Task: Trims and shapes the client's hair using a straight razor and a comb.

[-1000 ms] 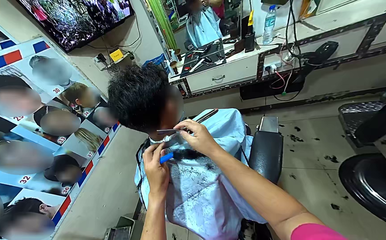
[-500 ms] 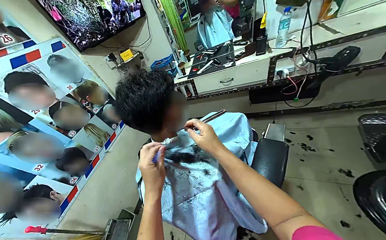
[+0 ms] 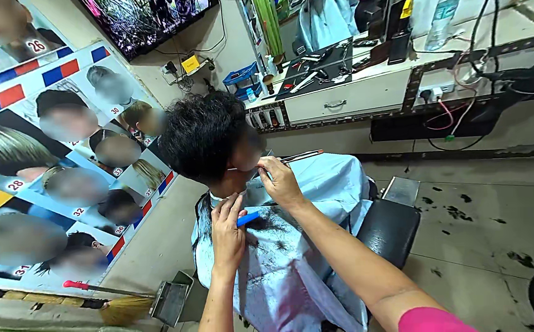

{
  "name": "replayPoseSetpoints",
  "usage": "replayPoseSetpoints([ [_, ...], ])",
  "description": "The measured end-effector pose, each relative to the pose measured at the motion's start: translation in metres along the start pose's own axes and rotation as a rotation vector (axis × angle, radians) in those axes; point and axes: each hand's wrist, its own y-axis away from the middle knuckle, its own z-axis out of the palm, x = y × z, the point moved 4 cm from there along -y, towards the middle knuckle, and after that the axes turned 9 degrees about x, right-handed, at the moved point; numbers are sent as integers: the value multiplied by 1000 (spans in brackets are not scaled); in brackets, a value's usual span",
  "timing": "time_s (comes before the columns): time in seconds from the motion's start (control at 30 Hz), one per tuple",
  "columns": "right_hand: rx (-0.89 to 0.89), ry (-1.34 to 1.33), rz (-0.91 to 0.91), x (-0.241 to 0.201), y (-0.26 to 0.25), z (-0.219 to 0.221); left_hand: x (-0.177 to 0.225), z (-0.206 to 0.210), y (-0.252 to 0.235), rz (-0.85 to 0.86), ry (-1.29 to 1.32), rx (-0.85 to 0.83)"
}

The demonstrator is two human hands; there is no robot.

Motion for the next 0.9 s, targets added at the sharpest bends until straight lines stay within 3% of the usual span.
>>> replayPoseSetpoints([
  [0.27,-40,30,-57,-1,-11,-5,-2,1,6,-17,29,16],
  [0.47,-242,28,-100,7,-7,1,0,0,7,-43,6,13],
  [0.6,-178,-41,-44,14,-11,0,0,-1,6,-47,4,12],
  [0.77,-361,-33,-107,18,7,9,-1,1,6,-53,4,15],
  [0.9,-257,-87,-28,18,-2,5,0,0,5,-58,4,18],
])
